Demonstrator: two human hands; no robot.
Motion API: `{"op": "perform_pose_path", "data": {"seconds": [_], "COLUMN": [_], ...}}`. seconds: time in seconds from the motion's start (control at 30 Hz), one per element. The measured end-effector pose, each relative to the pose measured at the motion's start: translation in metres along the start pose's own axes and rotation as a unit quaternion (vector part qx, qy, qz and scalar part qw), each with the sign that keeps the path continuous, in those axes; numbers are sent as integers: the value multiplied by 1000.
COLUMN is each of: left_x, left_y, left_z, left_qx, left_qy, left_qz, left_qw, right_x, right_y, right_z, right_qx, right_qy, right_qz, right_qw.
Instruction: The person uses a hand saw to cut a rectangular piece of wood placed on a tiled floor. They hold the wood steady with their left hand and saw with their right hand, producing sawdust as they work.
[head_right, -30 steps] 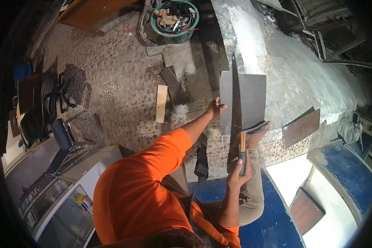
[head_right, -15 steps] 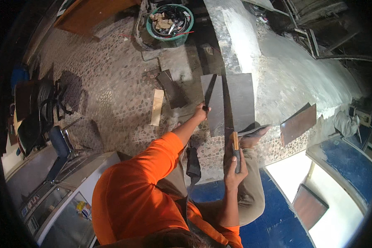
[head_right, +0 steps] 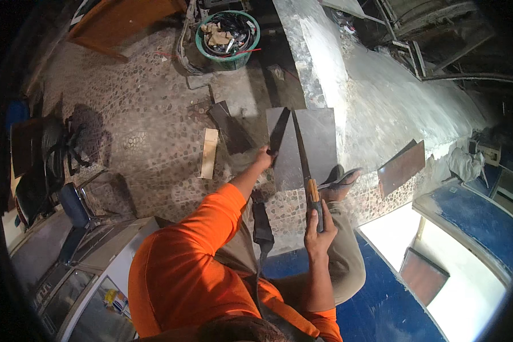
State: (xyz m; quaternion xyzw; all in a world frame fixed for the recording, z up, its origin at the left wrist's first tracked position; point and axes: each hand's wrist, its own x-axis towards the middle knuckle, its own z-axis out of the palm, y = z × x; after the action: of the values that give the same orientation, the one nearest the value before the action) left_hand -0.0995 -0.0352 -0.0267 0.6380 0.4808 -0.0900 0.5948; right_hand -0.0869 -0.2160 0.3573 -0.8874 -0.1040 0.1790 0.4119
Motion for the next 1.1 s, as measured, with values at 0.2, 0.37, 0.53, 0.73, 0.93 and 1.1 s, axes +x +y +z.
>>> {"op": "perform_pose_path", "data": {"seconds": [0.2,0.37,0.53,0.73,0.93,1.1], "left_x": [7,21,18,49,85,73], "left_y": [-11,-18,4,100,105,119], "left_z": [-7,-28,-46,-62,-69,-65], "left_qx": [38,29,-7,-48,-6,31], "left_qy": [-10,-18,-49,129,119,95], "left_qz": [-18,21,-88,-20,37,10], "left_qw": [999,999,995,990,992,995], "right_x": [-1,5,15,0,-2,-7], "right_y": [-2,-3,-1,15,30,42], "right_z": [1,1,-8,-8,15,8], "right_qx": [19,3,39,18,46,0], "right_qy": [-34,-39,-33,-29,-13,-14], "right_qz": [66,19,36,23,7,-9], "right_qw": [997,999,998,999,999,1000]}}
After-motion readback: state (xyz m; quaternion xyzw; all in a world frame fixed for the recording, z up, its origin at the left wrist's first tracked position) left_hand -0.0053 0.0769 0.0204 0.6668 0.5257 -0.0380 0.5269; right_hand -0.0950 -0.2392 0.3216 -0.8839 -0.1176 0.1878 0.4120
